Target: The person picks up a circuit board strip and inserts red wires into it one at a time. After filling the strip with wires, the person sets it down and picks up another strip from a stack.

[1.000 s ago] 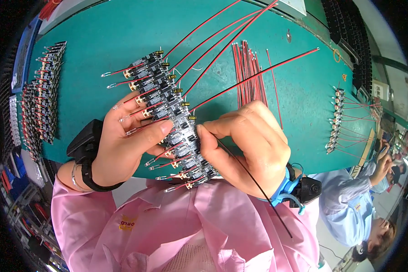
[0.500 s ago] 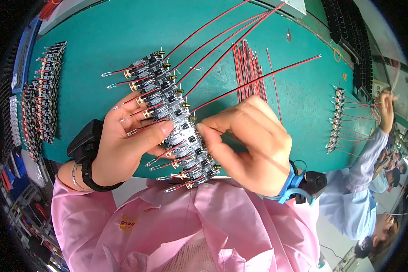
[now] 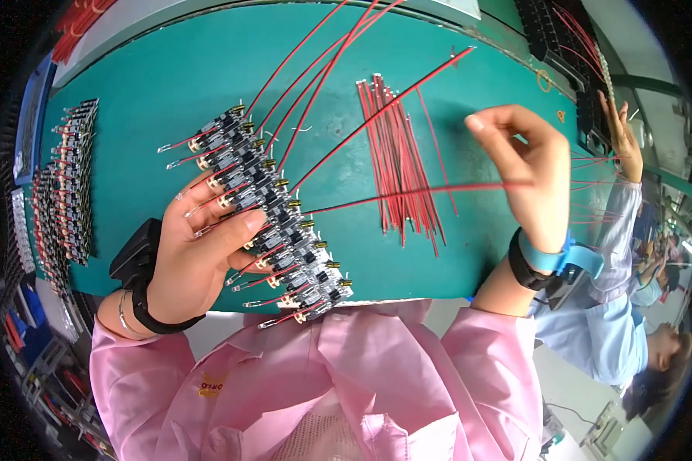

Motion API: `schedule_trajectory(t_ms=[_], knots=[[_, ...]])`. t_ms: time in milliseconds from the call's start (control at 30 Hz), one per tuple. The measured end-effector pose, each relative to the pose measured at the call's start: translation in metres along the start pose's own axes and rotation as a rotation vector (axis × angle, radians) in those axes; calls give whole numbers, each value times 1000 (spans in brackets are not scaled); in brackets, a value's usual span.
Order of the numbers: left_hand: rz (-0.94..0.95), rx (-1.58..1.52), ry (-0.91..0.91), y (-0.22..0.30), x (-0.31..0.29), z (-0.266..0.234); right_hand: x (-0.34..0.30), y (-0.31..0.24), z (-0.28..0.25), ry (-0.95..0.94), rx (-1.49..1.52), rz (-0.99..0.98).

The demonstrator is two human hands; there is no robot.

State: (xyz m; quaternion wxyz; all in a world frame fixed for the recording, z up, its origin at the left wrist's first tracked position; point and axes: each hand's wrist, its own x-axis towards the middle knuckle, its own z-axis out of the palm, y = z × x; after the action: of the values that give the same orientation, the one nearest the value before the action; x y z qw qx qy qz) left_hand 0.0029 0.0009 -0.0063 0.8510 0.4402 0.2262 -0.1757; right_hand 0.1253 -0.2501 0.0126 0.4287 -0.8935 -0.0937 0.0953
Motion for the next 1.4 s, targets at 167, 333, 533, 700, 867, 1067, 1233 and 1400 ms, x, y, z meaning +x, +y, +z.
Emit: schedule_trajectory(t_ms=[167,333,533,700,867,1067,1233,1400], knots=[[13,5,37,-1,0,-2,0,-2,26,39,-270,-54],[20,-5,40,-1,1,0,8,0,39,246,-340,-171],[20,-9,34,0,1,1,10,6,46,193,-510,-298],[23,-17,24,-2,1,1,9,9,51,212,-811,-482],[30,-11,4,0,1,1,4,5,42,187,-893,-526],[38,-20,10,-1,0,-2,-18,-27,28,-123,319,-143],[54,-6,39,0,1,-2,-29,-29,27,-253,678,-191],[43,1,61,2,1,-1,-36,-37,31,-156,645,-118]])
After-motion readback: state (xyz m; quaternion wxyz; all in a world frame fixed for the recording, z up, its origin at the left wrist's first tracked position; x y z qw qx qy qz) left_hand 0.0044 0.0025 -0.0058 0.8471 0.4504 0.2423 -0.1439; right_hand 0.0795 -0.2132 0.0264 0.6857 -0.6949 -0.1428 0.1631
